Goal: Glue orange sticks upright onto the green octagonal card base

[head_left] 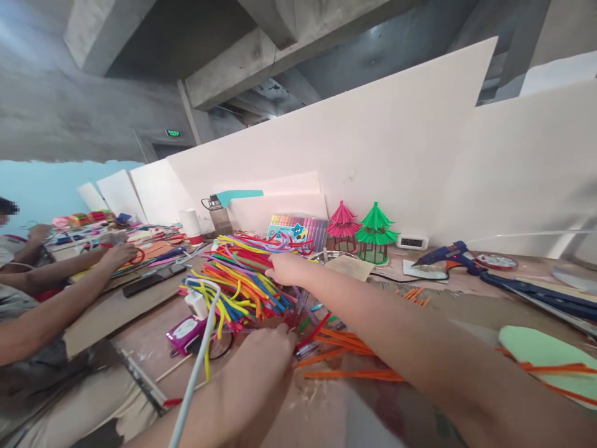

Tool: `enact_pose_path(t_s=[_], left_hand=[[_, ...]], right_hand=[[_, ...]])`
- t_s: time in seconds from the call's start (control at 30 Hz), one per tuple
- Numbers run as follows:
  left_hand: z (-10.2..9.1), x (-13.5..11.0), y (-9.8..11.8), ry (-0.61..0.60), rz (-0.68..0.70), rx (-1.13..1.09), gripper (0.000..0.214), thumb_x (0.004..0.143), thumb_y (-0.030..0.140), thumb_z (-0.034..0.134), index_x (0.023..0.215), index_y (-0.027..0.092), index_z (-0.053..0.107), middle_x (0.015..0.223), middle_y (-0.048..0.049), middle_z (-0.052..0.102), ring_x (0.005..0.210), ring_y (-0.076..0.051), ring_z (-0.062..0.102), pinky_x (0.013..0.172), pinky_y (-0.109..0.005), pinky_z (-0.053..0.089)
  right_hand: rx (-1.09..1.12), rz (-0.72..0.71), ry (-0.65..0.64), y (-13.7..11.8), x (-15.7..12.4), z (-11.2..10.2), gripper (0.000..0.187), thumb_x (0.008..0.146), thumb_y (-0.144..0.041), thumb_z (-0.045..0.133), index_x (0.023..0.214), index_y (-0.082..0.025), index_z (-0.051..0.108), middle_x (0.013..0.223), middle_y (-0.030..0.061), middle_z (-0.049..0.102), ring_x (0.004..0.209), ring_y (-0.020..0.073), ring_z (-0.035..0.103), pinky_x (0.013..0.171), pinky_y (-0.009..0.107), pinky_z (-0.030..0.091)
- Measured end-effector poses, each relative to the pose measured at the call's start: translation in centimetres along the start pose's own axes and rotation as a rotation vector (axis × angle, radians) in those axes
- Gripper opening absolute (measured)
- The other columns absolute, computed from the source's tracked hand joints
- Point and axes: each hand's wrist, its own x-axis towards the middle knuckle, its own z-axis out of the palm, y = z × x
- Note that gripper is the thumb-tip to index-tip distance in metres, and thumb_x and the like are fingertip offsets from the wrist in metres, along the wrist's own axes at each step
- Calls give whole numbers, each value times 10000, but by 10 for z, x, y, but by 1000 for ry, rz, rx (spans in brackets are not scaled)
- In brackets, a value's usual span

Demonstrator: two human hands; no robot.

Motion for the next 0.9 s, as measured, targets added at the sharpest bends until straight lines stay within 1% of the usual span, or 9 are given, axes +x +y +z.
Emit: enact_pose_path(t_s=[0.13,0.23,0.3,0.4,0.53,0.6,0.67,0.77,0.9], left_hand=[[-9,0,4,-58,-125,122,327,837,0,499,1048,170,682,975,-126,724,854,-258,745,789,-349,586],[-29,2,14,-68,-143,234,355,841,-26,478,1096,154,647,996,-117,697,767,-247,745,678,-333,598],[-42,5,23,37,-91,301,380,866,-19,472,1174,153,610,1057,-118,657,773,-234,731,641,-327,600],[-57,14,36,312,-6,334,334,890,9,480,1180,148,571,1042,-95,605,764,-231,694,583,-330,587],[-73,31,39,529,160,298,213,914,49,507,1091,135,587,1044,-95,605,857,-243,662,693,-355,593],[-82,42,26,609,190,320,226,946,78,484,1134,137,594,1136,-121,609,959,-259,646,806,-384,580],[-89,54,1,641,58,324,273,969,71,432,1157,155,611,1154,-121,622,1041,-264,634,890,-385,551],[-90,72,-53,607,-252,255,365,968,56,378,1217,163,622,1231,-134,632,1107,-259,646,951,-359,520],[-72,83,-115,457,-355,224,475,843,-29,427,1232,120,654,1142,-164,717,1042,-248,708,902,-316,546]], right_hand=[[34,-68,-11,4,-38,-10,299,993,-324,530,1187,-174,703,1239,118,726,1166,233,655,911,309,482],[88,-80,-107,14,-86,-32,312,972,-424,548,1163,-238,710,1005,27,783,862,182,719,710,272,501],[181,-118,-199,24,-115,-43,270,967,-419,546,1096,-256,720,987,17,777,842,186,706,680,280,499],[103,-144,-51,50,-143,-50,243,971,-299,491,940,-261,729,935,50,769,810,227,687,689,349,494],[33,22,70,80,-152,-61,228,929,-332,520,840,-280,723,697,54,722,604,254,639,557,390,457],[29,87,118,82,-143,-66,251,946,-337,493,853,-280,719,691,52,718,596,251,641,548,384,464],[24,88,197,75,-123,-64,281,974,-316,457,883,-263,718,784,59,747,699,247,679,625,372,502],[16,36,227,57,-83,-49,307,1009,-273,417,1027,-221,718,1043,65,768,970,236,699,834,353,517],[-6,2,194,35,-48,-18,284,980,-224,519,1216,-161,664,1248,119,713,1153,234,649,969,340,467]])
